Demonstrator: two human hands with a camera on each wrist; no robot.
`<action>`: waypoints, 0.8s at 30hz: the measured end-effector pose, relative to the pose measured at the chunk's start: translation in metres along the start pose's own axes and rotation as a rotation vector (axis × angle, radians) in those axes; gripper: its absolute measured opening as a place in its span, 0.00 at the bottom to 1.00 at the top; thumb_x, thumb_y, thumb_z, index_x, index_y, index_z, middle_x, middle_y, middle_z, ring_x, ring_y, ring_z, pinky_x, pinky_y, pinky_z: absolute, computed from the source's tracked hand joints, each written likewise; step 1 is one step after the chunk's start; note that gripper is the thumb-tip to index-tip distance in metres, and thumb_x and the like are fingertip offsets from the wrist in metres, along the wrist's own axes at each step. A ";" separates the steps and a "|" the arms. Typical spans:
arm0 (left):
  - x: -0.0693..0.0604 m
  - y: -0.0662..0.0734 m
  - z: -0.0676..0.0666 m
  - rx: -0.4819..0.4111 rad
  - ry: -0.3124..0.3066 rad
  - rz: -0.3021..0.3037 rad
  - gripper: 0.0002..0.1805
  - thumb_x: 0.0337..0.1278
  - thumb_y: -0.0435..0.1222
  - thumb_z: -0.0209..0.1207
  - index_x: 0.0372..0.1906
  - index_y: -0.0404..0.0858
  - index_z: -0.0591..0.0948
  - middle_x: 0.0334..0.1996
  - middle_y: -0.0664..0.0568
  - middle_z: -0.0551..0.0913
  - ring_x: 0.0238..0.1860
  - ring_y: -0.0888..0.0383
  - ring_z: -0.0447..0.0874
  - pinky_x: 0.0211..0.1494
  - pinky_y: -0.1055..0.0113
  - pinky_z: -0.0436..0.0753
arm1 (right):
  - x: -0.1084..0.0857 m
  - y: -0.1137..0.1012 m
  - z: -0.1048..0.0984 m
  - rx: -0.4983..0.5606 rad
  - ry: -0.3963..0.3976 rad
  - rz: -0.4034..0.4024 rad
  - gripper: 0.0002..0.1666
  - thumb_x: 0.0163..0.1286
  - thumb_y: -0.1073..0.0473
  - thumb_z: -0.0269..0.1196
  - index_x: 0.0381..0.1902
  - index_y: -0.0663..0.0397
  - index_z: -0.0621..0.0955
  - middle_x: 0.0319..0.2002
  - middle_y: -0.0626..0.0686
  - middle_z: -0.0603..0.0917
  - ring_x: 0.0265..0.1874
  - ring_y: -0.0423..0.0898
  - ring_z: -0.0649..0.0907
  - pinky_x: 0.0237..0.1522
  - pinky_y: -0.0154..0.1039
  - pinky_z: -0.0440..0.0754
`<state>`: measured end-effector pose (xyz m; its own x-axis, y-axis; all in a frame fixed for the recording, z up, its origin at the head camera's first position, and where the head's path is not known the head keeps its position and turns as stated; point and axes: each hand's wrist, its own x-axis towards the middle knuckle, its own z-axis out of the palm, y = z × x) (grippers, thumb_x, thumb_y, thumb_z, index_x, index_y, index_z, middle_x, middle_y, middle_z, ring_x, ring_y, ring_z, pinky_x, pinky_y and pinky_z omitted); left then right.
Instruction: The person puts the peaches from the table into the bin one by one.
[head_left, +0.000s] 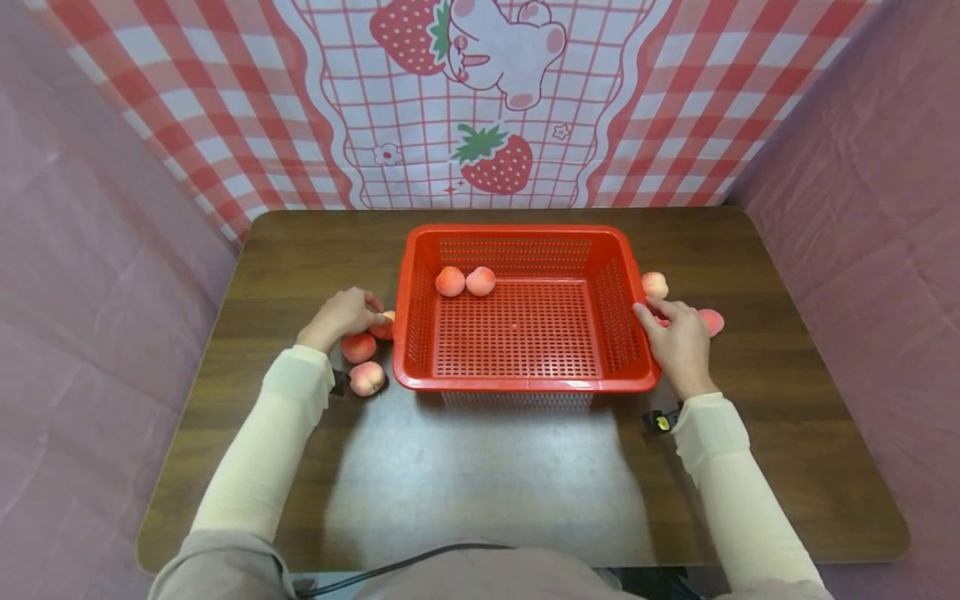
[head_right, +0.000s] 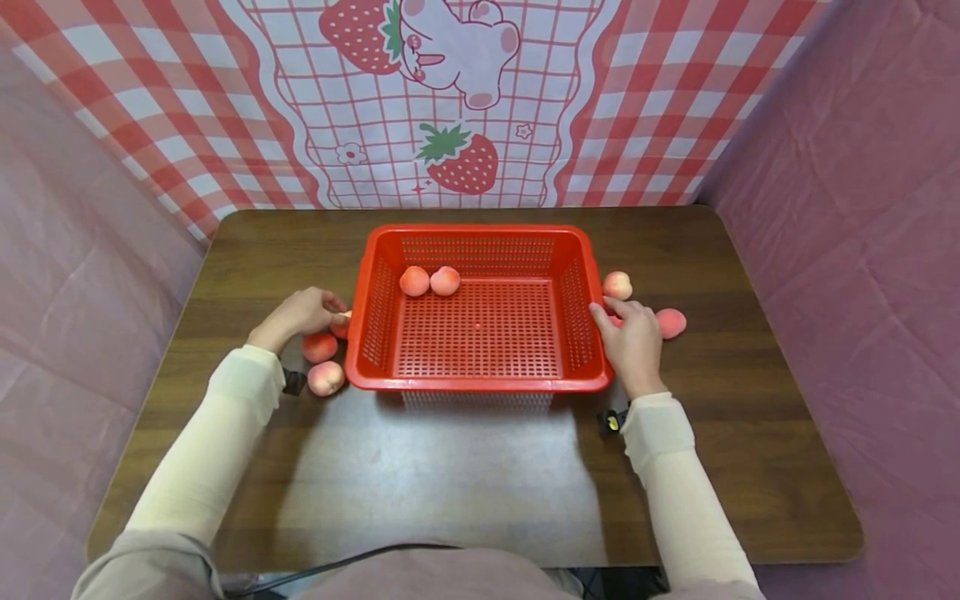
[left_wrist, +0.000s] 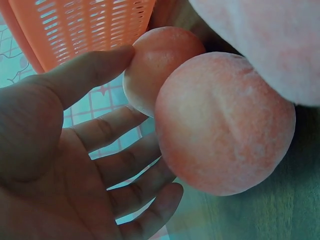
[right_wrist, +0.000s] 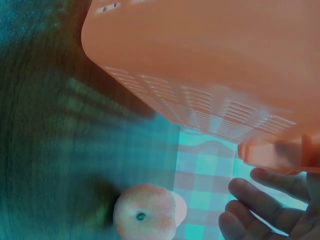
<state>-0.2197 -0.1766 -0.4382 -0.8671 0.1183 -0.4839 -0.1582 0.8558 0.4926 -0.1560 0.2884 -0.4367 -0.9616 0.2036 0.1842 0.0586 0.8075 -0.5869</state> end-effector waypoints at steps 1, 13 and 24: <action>0.000 0.000 0.000 -0.001 -0.008 -0.003 0.22 0.59 0.46 0.60 0.54 0.38 0.79 0.54 0.43 0.81 0.52 0.48 0.77 0.56 0.56 0.75 | 0.000 0.000 0.000 0.000 0.000 0.001 0.24 0.70 0.52 0.62 0.56 0.63 0.81 0.42 0.68 0.83 0.39 0.62 0.78 0.39 0.44 0.70; 0.001 -0.002 -0.001 -0.029 -0.007 -0.006 0.22 0.60 0.47 0.59 0.54 0.38 0.79 0.52 0.43 0.82 0.49 0.49 0.77 0.53 0.59 0.75 | 0.000 0.000 0.000 0.001 -0.007 0.008 0.24 0.70 0.51 0.62 0.57 0.63 0.80 0.41 0.67 0.83 0.37 0.60 0.77 0.38 0.43 0.69; -0.001 0.002 -0.014 -0.092 0.052 -0.007 0.23 0.62 0.45 0.59 0.56 0.35 0.78 0.55 0.42 0.80 0.55 0.45 0.76 0.61 0.49 0.74 | -0.001 0.000 -0.001 0.002 -0.018 0.015 0.26 0.70 0.50 0.61 0.57 0.62 0.80 0.42 0.67 0.83 0.38 0.59 0.77 0.38 0.43 0.70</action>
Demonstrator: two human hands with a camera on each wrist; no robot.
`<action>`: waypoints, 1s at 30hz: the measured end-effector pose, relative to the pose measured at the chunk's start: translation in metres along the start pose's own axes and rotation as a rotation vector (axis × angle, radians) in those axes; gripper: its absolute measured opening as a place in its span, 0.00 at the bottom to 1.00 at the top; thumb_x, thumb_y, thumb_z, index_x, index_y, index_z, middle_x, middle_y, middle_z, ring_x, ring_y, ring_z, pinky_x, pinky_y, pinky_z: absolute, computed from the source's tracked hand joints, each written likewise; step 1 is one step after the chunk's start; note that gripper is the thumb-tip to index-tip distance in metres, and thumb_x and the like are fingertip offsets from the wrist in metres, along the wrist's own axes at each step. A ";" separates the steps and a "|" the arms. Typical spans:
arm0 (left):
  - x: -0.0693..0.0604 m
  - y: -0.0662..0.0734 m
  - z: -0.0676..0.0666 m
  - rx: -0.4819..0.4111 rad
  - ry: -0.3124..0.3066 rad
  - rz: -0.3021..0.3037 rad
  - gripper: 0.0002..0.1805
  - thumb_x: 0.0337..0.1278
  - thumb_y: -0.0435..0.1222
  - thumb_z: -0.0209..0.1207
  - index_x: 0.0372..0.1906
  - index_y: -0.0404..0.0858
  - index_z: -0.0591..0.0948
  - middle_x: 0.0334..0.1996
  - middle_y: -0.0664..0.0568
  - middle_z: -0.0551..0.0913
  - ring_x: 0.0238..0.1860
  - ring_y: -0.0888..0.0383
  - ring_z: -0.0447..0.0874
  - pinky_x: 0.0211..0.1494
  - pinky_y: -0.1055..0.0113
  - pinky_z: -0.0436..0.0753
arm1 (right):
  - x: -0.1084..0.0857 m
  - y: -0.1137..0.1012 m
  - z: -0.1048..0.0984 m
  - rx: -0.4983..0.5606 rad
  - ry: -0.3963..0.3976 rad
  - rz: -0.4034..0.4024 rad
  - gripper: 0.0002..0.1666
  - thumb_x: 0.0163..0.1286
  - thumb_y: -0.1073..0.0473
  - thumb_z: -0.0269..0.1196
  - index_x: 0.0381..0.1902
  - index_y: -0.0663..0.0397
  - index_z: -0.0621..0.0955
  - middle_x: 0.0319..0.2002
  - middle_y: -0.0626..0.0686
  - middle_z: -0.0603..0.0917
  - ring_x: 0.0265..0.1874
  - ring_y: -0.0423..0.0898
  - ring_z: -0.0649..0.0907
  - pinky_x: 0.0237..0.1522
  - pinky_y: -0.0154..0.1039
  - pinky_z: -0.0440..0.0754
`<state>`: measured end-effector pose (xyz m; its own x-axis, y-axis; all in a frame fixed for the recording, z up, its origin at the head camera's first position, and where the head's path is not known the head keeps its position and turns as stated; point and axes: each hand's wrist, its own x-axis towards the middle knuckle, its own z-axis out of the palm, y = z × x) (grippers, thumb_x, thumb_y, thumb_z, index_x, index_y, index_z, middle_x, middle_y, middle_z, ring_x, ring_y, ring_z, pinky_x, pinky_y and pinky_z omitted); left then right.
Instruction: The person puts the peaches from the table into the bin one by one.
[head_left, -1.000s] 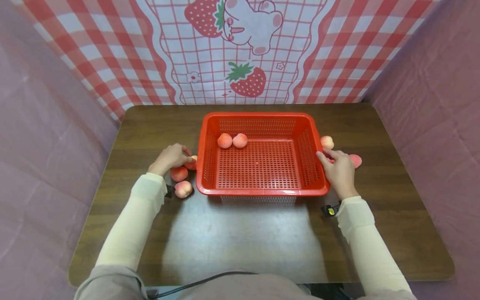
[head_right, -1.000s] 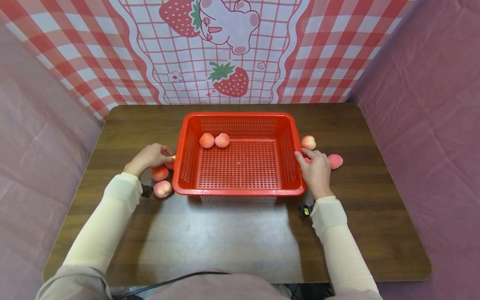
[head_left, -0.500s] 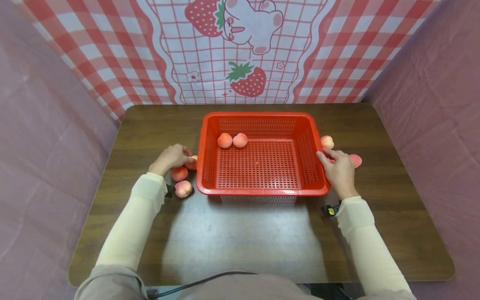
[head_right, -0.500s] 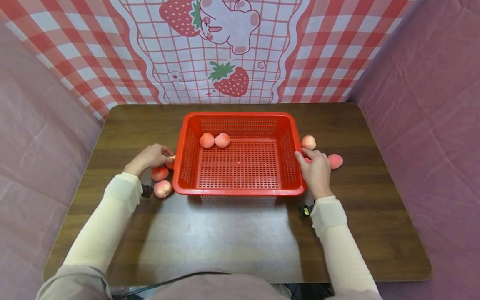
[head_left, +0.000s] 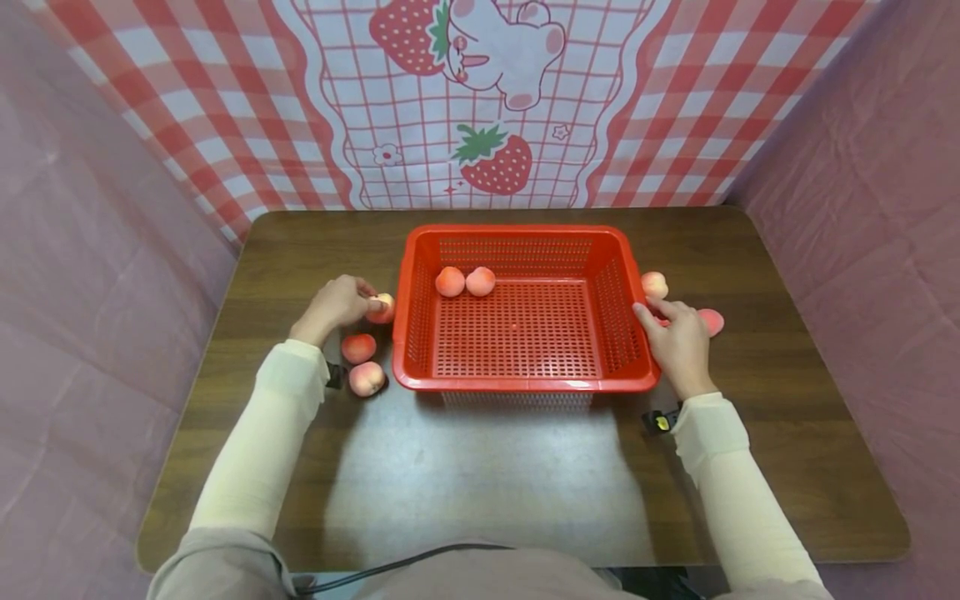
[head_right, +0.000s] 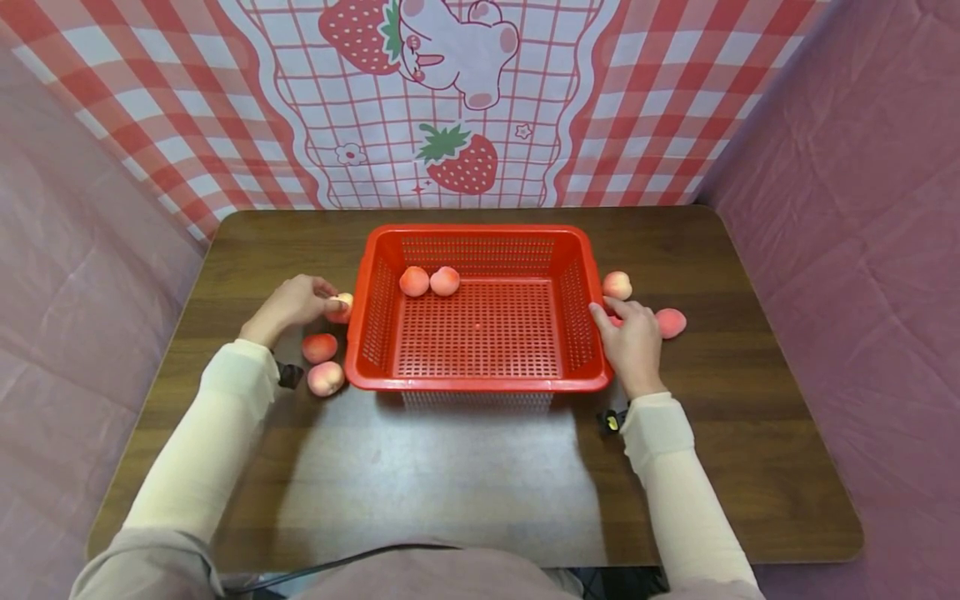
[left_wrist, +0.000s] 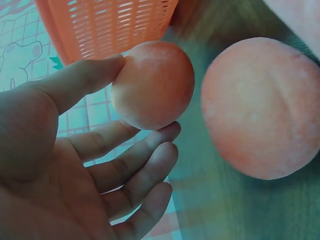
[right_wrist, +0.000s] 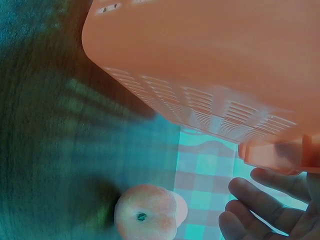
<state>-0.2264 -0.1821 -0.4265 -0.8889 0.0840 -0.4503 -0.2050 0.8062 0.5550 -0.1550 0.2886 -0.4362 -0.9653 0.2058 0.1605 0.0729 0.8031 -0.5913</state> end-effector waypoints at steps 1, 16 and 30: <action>0.000 0.001 -0.001 0.016 0.013 0.004 0.23 0.62 0.46 0.59 0.56 0.35 0.78 0.55 0.42 0.81 0.55 0.45 0.76 0.61 0.49 0.74 | 0.000 0.000 0.000 0.001 0.002 -0.002 0.25 0.70 0.50 0.61 0.57 0.62 0.80 0.42 0.67 0.83 0.38 0.59 0.77 0.38 0.43 0.70; 0.005 0.023 -0.014 0.091 0.161 0.011 0.29 0.60 0.52 0.60 0.57 0.34 0.77 0.54 0.39 0.81 0.56 0.39 0.76 0.62 0.46 0.73 | 0.000 -0.001 0.002 0.006 0.031 -0.030 0.23 0.70 0.52 0.62 0.54 0.64 0.81 0.42 0.69 0.84 0.39 0.63 0.79 0.40 0.48 0.71; 0.003 0.038 -0.020 0.062 0.293 0.064 0.30 0.59 0.52 0.60 0.58 0.34 0.78 0.51 0.39 0.82 0.50 0.41 0.79 0.56 0.48 0.76 | 0.000 -0.001 0.001 0.016 0.021 -0.020 0.24 0.70 0.51 0.62 0.56 0.63 0.81 0.43 0.69 0.84 0.41 0.64 0.79 0.43 0.51 0.72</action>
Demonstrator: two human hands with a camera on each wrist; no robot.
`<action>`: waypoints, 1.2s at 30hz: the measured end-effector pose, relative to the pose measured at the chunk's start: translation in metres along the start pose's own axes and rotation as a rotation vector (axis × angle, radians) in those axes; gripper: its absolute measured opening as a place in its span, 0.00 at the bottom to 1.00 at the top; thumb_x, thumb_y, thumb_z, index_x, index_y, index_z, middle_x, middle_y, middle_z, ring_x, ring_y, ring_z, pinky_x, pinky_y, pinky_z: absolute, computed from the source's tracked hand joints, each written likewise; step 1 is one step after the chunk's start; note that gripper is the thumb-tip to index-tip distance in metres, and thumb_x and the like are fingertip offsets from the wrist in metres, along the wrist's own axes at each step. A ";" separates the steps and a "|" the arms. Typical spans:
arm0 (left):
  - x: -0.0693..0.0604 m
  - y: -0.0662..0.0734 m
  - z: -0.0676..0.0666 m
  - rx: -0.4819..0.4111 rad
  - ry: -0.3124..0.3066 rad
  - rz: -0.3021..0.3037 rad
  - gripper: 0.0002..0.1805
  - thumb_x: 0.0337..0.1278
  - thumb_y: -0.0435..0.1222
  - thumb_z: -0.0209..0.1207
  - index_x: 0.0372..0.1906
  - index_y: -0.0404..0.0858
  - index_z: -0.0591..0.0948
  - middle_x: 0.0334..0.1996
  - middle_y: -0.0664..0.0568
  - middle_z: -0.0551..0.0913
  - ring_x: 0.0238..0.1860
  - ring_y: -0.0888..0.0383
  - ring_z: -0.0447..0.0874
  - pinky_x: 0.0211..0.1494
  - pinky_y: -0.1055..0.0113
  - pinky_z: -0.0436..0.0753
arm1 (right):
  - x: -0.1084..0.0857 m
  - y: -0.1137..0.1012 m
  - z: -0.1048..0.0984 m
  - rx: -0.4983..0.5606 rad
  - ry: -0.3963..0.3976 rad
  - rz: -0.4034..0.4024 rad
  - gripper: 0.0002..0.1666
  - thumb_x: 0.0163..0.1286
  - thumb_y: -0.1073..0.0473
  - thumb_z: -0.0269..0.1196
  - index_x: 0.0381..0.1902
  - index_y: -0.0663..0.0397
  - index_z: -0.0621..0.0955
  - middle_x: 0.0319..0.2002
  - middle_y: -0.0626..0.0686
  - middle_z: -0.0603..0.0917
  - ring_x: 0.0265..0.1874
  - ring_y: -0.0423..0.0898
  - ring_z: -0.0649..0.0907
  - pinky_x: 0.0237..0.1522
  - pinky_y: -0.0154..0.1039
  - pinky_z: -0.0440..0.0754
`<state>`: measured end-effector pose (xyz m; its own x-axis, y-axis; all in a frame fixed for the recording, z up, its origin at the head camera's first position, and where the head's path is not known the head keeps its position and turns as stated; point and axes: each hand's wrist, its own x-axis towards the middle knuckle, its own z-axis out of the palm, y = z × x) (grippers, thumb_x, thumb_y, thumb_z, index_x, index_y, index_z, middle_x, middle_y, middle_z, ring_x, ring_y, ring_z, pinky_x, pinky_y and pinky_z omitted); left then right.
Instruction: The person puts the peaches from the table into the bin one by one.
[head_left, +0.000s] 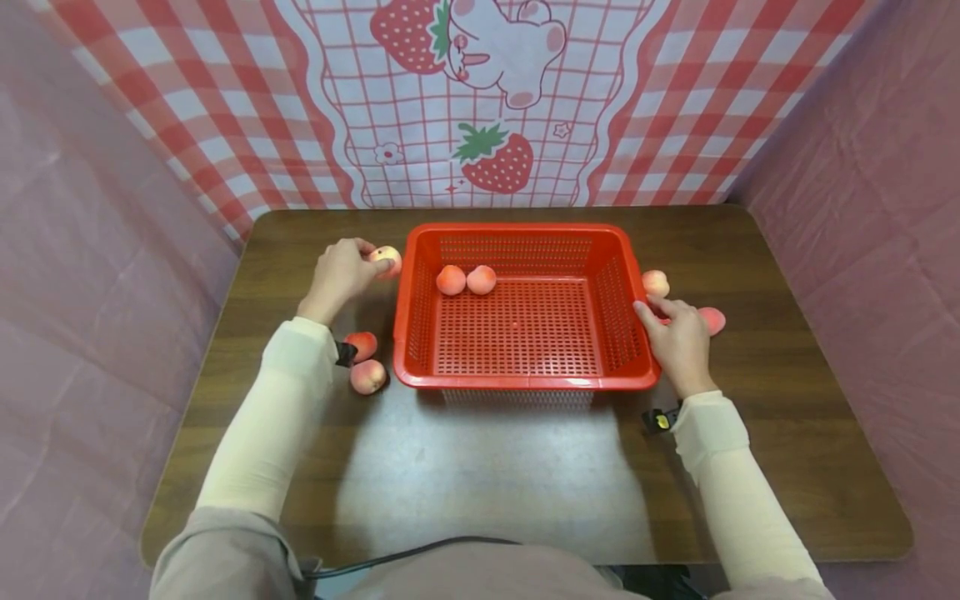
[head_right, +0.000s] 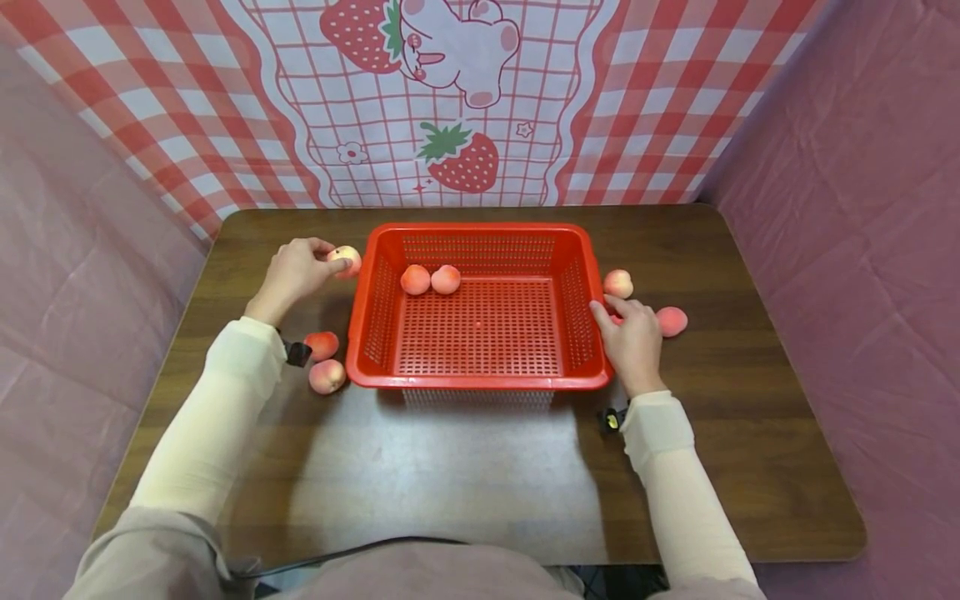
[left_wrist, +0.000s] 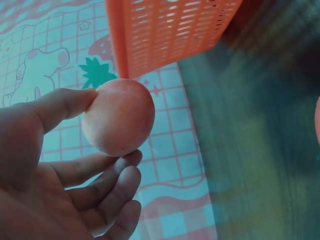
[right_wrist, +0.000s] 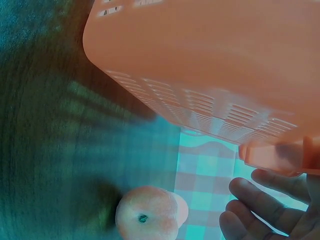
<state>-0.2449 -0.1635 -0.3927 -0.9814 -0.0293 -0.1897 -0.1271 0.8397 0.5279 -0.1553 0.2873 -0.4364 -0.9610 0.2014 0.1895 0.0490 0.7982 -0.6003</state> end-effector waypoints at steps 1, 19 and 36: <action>0.000 0.001 0.000 0.000 0.012 0.009 0.30 0.59 0.52 0.60 0.58 0.34 0.78 0.51 0.39 0.82 0.50 0.41 0.79 0.56 0.48 0.75 | 0.000 0.000 0.000 -0.001 0.000 0.001 0.24 0.70 0.51 0.62 0.56 0.63 0.81 0.43 0.69 0.84 0.41 0.64 0.79 0.44 0.52 0.72; -0.003 0.033 -0.008 -0.074 0.095 0.093 0.29 0.58 0.52 0.63 0.56 0.36 0.79 0.47 0.44 0.82 0.48 0.47 0.77 0.56 0.51 0.75 | 0.001 0.002 -0.001 -0.013 -0.016 0.002 0.25 0.71 0.51 0.61 0.57 0.64 0.80 0.44 0.69 0.83 0.40 0.62 0.78 0.47 0.55 0.75; 0.002 0.056 -0.001 -0.066 0.090 0.174 0.27 0.58 0.51 0.63 0.56 0.37 0.80 0.50 0.44 0.83 0.51 0.48 0.79 0.57 0.52 0.75 | 0.000 0.001 0.000 -0.010 -0.001 0.007 0.24 0.70 0.51 0.62 0.56 0.63 0.81 0.43 0.68 0.84 0.40 0.62 0.79 0.43 0.51 0.72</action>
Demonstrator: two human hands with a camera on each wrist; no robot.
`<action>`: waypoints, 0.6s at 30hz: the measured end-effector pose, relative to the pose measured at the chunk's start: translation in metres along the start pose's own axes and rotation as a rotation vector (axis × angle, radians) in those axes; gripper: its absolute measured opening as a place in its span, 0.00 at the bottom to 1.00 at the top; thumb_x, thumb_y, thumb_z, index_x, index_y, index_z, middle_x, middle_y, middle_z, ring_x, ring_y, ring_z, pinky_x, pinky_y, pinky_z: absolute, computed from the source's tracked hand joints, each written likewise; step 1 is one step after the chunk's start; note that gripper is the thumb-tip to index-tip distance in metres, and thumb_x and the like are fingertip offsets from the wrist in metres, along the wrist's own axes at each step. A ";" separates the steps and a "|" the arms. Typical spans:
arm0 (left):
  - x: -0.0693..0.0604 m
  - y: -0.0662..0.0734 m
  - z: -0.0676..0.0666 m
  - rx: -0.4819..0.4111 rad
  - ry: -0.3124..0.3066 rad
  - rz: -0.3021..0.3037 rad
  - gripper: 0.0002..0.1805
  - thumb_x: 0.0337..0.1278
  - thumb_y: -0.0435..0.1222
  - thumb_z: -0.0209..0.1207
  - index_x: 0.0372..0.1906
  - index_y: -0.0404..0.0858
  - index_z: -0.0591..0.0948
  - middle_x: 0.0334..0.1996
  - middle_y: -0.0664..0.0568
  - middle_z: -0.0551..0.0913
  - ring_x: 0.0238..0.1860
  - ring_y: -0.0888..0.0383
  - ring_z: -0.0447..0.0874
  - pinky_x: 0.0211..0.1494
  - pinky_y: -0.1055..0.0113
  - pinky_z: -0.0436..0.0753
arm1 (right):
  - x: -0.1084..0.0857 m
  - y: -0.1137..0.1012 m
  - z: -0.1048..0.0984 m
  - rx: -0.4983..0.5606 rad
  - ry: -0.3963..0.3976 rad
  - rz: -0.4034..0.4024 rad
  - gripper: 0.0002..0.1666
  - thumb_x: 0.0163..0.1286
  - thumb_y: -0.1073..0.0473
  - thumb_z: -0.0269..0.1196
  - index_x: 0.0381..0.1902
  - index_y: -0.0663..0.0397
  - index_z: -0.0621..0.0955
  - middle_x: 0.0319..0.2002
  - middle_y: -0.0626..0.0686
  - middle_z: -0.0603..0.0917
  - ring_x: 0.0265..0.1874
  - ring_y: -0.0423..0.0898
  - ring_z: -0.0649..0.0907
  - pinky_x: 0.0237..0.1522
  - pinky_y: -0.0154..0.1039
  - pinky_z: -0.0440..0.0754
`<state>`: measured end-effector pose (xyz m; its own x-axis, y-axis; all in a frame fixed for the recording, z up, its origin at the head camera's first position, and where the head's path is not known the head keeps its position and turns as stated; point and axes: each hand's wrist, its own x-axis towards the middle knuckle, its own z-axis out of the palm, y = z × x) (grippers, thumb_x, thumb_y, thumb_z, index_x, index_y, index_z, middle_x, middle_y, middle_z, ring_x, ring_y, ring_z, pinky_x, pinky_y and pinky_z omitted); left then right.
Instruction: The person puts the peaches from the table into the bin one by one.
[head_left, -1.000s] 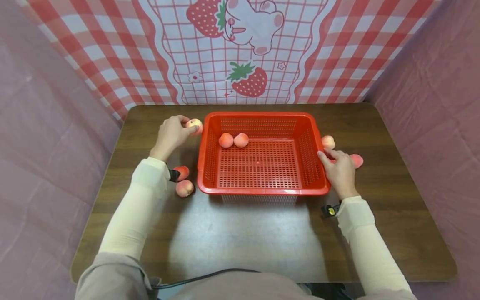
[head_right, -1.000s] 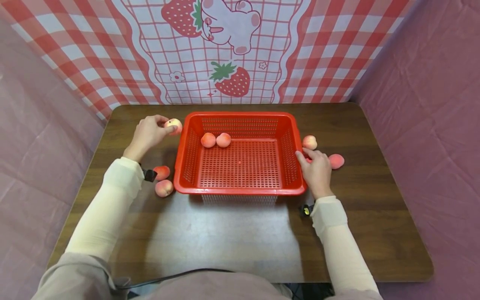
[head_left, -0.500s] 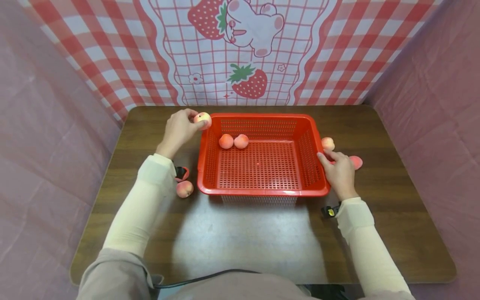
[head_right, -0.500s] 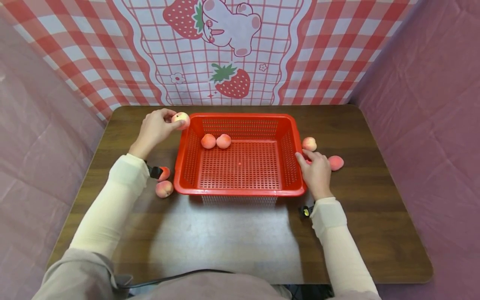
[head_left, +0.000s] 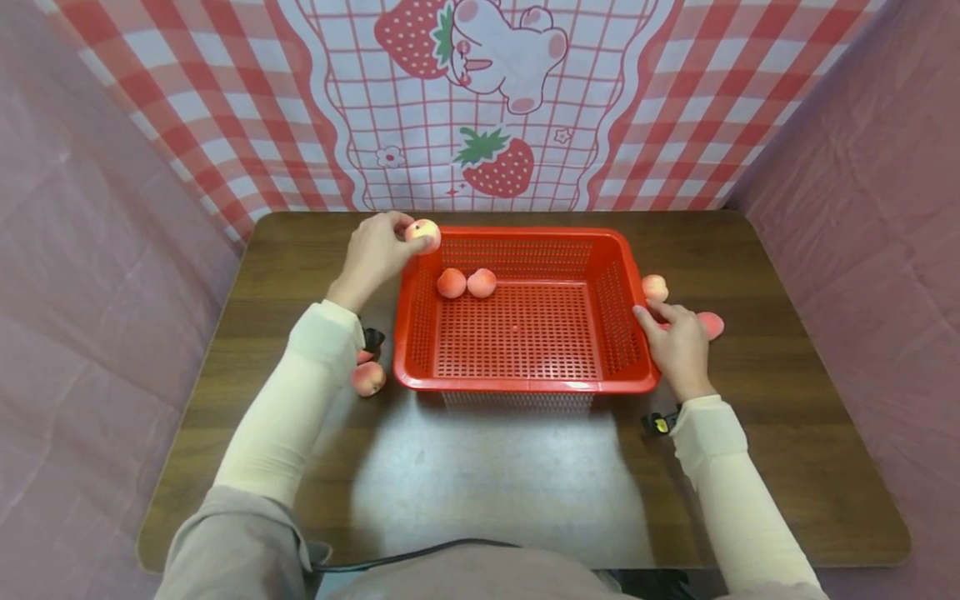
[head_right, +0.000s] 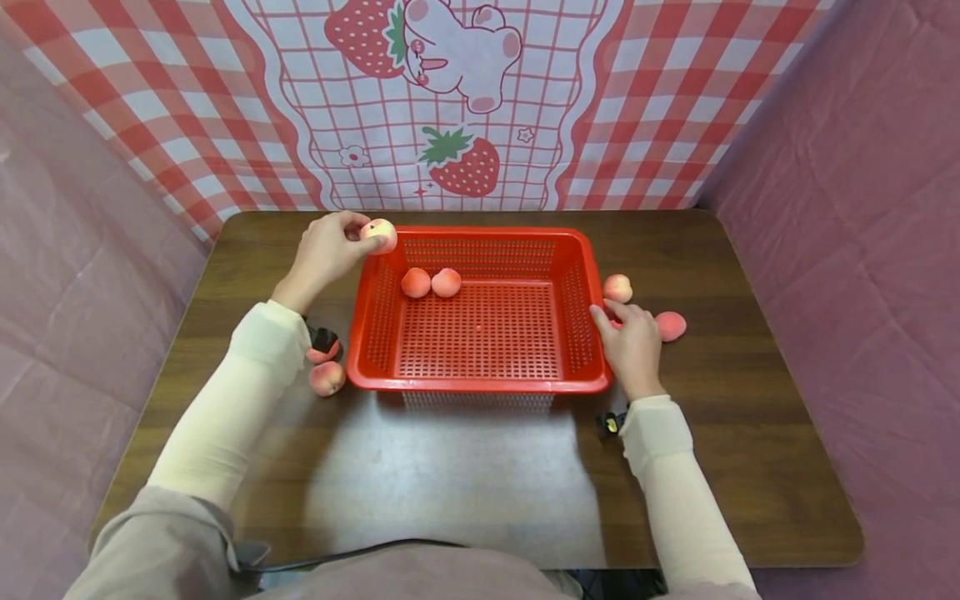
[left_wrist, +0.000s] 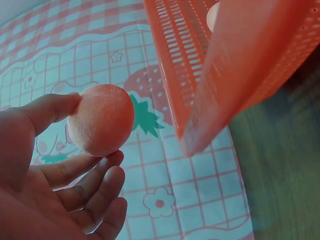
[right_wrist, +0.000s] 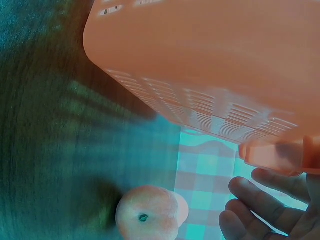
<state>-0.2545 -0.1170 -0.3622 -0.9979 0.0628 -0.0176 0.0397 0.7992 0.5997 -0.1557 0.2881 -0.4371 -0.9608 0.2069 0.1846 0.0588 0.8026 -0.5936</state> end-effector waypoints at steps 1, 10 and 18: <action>0.000 0.001 0.001 0.003 -0.002 0.008 0.27 0.59 0.51 0.62 0.56 0.36 0.79 0.50 0.43 0.83 0.51 0.48 0.79 0.57 0.52 0.75 | 0.000 0.000 0.000 0.002 0.001 0.002 0.24 0.70 0.51 0.62 0.56 0.63 0.81 0.43 0.68 0.84 0.40 0.62 0.79 0.43 0.51 0.72; 0.002 0.015 0.010 0.003 -0.048 0.019 0.28 0.60 0.52 0.62 0.58 0.37 0.78 0.53 0.44 0.82 0.52 0.48 0.78 0.57 0.53 0.75 | -0.001 0.001 0.001 0.011 0.006 -0.009 0.24 0.70 0.52 0.62 0.56 0.63 0.81 0.43 0.69 0.84 0.41 0.64 0.80 0.45 0.53 0.74; 0.003 0.026 0.018 -0.016 -0.064 0.051 0.29 0.58 0.53 0.63 0.58 0.38 0.78 0.53 0.46 0.82 0.53 0.48 0.78 0.58 0.53 0.75 | 0.000 0.001 0.001 0.007 0.006 -0.011 0.24 0.70 0.52 0.62 0.56 0.63 0.80 0.43 0.69 0.84 0.41 0.64 0.79 0.45 0.53 0.73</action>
<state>-0.2554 -0.0852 -0.3616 -0.9892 0.1420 -0.0372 0.0895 0.7842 0.6140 -0.1557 0.2885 -0.4383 -0.9597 0.2015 0.1958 0.0464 0.8009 -0.5970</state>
